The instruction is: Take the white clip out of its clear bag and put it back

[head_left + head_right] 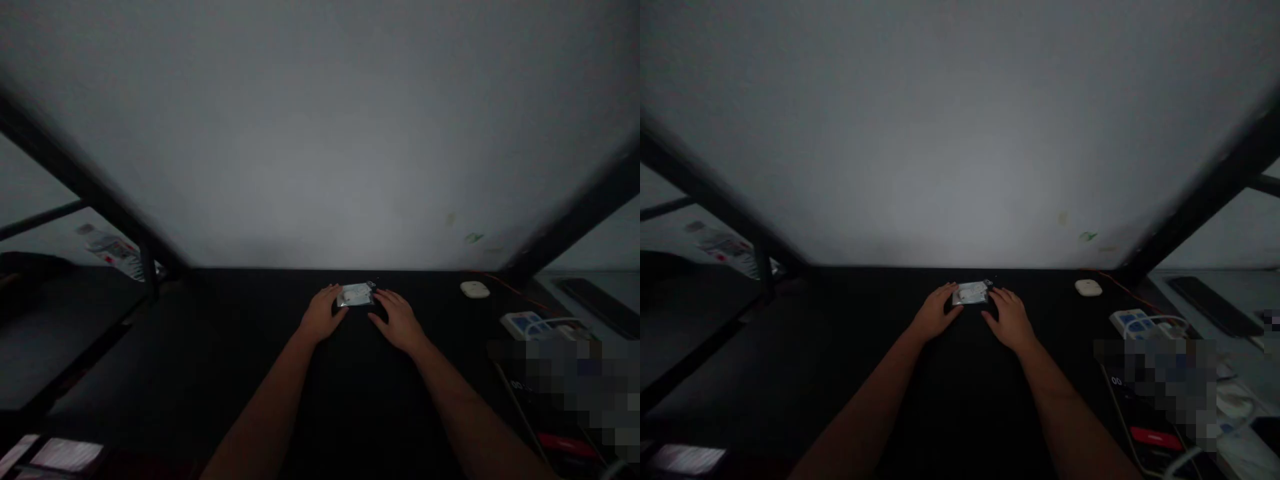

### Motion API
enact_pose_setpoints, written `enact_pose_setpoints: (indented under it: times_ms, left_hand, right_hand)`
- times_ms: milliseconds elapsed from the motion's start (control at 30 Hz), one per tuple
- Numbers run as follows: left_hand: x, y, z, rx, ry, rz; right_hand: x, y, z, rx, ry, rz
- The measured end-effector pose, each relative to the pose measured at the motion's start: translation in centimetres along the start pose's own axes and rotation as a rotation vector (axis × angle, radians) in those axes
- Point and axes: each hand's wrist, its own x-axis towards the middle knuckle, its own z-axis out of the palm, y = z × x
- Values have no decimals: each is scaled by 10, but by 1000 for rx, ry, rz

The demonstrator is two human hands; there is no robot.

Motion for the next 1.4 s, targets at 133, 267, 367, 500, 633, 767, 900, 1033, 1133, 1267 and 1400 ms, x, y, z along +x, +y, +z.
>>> enact_pose_setpoints:
  times_ms: [133, 267, 367, 500, 633, 767, 900, 1033, 1133, 1267, 1400]
  left_hand:
    - [1, -1, 3, -4, 29, 2]
    - [1, -1, 5, -1, 59, 6]
    - [4, 3, 4, -37, 94, -25]
    - [9, 11, -1, -138, 98, -80]
    - [11, 17, -3, -248, 101, -130]
    - [12, 22, 1, -401, 91, -229]
    - [12, 26, 5, -570, 122, -311]
    - [11, 25, 4, -719, 89, -344]
    - [11, 22, 2, -815, 42, -401]
    - [12, 18, 1, -895, 49, -400]
    - [12, 18, 0, -932, 33, -422]
  right_hand:
    - [3, -1, 2, 23, 47, -9]
    - [8, -2, 5, 69, 101, -27]
    - [10, -4, 5, 98, 143, -17]
    - [11, -9, 2, 127, 186, 17]
    - [11, -13, 0, 213, 190, 84]
    - [12, -14, 1, 296, 225, 93]
    - [12, -14, -1, 333, 257, 121]
    - [11, -15, -6, 372, 257, 150]
    - [11, -15, -8, 490, 275, 191]
    - [12, -11, -10, 617, 300, 269]
    - [12, -9, -14, 427, 275, 252]
